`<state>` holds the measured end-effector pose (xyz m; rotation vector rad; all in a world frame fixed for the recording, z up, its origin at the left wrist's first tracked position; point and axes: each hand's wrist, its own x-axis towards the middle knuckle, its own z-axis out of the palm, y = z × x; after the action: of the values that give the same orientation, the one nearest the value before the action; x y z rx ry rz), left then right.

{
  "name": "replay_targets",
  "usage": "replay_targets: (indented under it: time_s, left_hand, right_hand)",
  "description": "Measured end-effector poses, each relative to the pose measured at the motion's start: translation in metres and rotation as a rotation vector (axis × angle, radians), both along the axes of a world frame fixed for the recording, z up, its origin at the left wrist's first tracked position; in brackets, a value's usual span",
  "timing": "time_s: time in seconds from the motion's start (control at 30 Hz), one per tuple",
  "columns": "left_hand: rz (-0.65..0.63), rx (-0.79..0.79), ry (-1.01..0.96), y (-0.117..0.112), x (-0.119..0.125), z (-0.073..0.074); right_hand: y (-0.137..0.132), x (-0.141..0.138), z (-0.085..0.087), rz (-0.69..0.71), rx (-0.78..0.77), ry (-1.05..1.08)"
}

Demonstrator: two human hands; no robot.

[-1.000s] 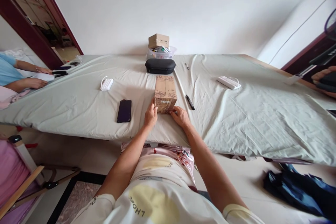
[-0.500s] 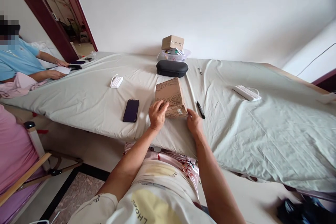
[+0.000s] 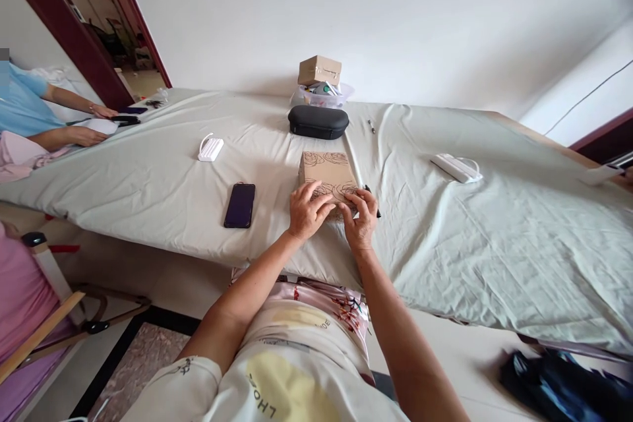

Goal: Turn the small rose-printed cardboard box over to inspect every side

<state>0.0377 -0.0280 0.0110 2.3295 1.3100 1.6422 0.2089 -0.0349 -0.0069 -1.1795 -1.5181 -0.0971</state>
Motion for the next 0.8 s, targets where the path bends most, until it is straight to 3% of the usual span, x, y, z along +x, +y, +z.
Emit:
replay_targets:
  time_s: [0.17,0.3,0.53,0.67,0.8]
  left_hand:
    - [-0.031,-0.188,-0.264,0.008,-0.012,-0.003]
    - [-0.144,-0.393,-0.457,0.017,-0.019,-0.007]
    - [-0.143,-0.406,-0.483,0.032,-0.019,-0.005]
    - [-0.149,-0.380,-0.435,0.043,-0.024,-0.003]
    - [-0.177,-0.351,-0.432,0.049,-0.030,-0.008]
  right_hand:
    - [-0.007,0.003,0.009,0.050,-0.023,0.001]
    - [-0.012,0.008,0.027,0.151,-0.118,-0.015]
    - [0.022,0.018,0.050,0.259,-0.232,0.015]
    - [0.045,0.017,0.047,0.298,-0.229,-0.007]
    - [0.047,0.012,0.029,0.238,-0.184,0.013]
